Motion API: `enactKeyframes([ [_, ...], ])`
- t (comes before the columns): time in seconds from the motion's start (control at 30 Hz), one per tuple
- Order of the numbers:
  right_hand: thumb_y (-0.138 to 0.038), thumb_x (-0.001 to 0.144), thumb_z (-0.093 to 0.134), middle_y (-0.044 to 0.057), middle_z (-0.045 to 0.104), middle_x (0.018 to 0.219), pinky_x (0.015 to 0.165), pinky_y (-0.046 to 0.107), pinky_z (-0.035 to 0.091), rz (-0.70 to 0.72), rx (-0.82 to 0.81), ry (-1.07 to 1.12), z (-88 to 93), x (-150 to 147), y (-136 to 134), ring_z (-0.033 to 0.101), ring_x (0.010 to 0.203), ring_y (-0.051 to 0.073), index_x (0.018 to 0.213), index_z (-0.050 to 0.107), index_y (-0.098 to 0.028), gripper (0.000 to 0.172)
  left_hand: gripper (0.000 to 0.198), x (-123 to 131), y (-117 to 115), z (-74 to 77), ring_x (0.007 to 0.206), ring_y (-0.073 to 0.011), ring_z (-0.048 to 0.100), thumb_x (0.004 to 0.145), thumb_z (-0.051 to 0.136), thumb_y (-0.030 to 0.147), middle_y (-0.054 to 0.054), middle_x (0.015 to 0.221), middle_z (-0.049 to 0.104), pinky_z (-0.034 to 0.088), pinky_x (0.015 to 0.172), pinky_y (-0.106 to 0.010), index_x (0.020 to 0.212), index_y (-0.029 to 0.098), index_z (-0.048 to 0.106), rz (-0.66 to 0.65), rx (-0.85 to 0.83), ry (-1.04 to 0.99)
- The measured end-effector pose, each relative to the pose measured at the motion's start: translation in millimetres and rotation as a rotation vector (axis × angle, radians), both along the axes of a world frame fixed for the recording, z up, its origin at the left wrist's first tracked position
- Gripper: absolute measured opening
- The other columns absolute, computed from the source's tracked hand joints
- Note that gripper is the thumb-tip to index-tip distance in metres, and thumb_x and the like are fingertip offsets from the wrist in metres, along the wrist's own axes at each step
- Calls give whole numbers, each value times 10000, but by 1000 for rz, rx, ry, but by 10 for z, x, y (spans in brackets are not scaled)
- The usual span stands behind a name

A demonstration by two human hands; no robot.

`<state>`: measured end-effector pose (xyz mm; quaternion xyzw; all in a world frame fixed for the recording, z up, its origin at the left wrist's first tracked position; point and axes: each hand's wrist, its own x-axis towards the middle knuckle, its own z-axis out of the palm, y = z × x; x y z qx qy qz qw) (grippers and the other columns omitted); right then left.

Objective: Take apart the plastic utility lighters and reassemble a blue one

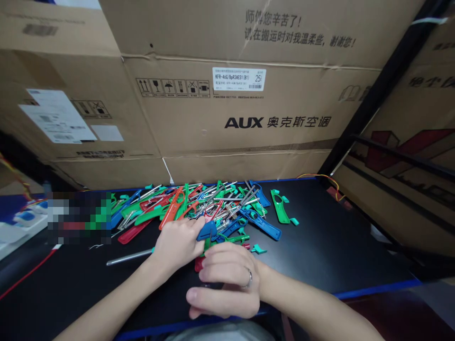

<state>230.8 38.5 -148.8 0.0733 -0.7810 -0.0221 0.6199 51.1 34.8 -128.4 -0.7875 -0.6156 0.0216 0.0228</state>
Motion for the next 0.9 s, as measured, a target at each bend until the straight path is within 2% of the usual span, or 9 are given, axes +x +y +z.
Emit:
enactKeyframes([
  [0.13,-83,979,496,140,664,1083,882,349,661,65,-15,-155,54,22,-9,682,1094,235,1030,676,-49,190,419,5,4,1,968,-323,751,831,551,201,-113,969,777,590,789,-400,1233,177,665,0,14,-1],
  [0.23,-153,1035,420,149,651,1157,889,354,659,30,12,-69,33,18,-4,668,1135,235,1014,690,-72,283,420,5,1,0,966,-320,751,832,551,205,-115,964,777,586,783,-391,1234,177,666,1,13,3],
  [0.33,-166,943,648,94,653,1098,880,284,647,-30,32,-20,43,33,-6,670,1055,176,970,730,-120,98,434,4,-2,-1,961,-326,751,833,546,213,-122,958,775,584,775,-395,1248,169,663,6,17,7],
  [0.4,-100,914,662,89,661,1040,866,279,646,-18,21,-103,89,50,-14,681,1014,172,941,730,-103,74,445,4,-3,-2,956,-329,750,830,538,210,-124,959,775,584,770,-402,1256,165,661,-2,26,3],
  [0.57,-163,1034,459,118,663,1071,860,328,653,3,22,-81,129,26,-37,690,1051,207,873,704,-103,298,435,3,-3,-7,936,-333,753,823,525,209,-123,938,774,586,761,-409,1228,168,677,2,23,2],
  [0.63,-232,994,599,84,652,1076,886,316,641,-60,33,-2,116,28,-49,674,1049,189,862,714,-144,196,420,5,-5,-5,944,-333,752,823,522,204,-119,946,774,588,768,-411,1210,171,683,-2,22,-1],
  [0.7,-184,917,705,43,659,1059,921,300,617,-130,30,-31,121,61,-60,665,1036,161,857,719,-180,61,413,6,-8,-5,945,-330,751,823,526,198,-116,951,775,587,768,-406,1204,172,685,-4,27,0],
  [0.8,-109,963,582,22,700,1046,974,310,566,-174,39,-143,128,113,-66,675,1045,143,840,698,-181,184,433,-1,-13,-24,934,-327,751,823,543,193,-117,943,777,583,755,-396,1235,175,674,-1,44,10],
  [0.9,-212,1057,452,14,701,1130,1036,362,515,-196,33,-31,45,102,-61,659,1100,158,855,696,-192,318,436,-23,-10,-71,936,-321,748,845,559,218,-103,963,782,580,745,-390,1268,182,658,-15,69,-11],
])
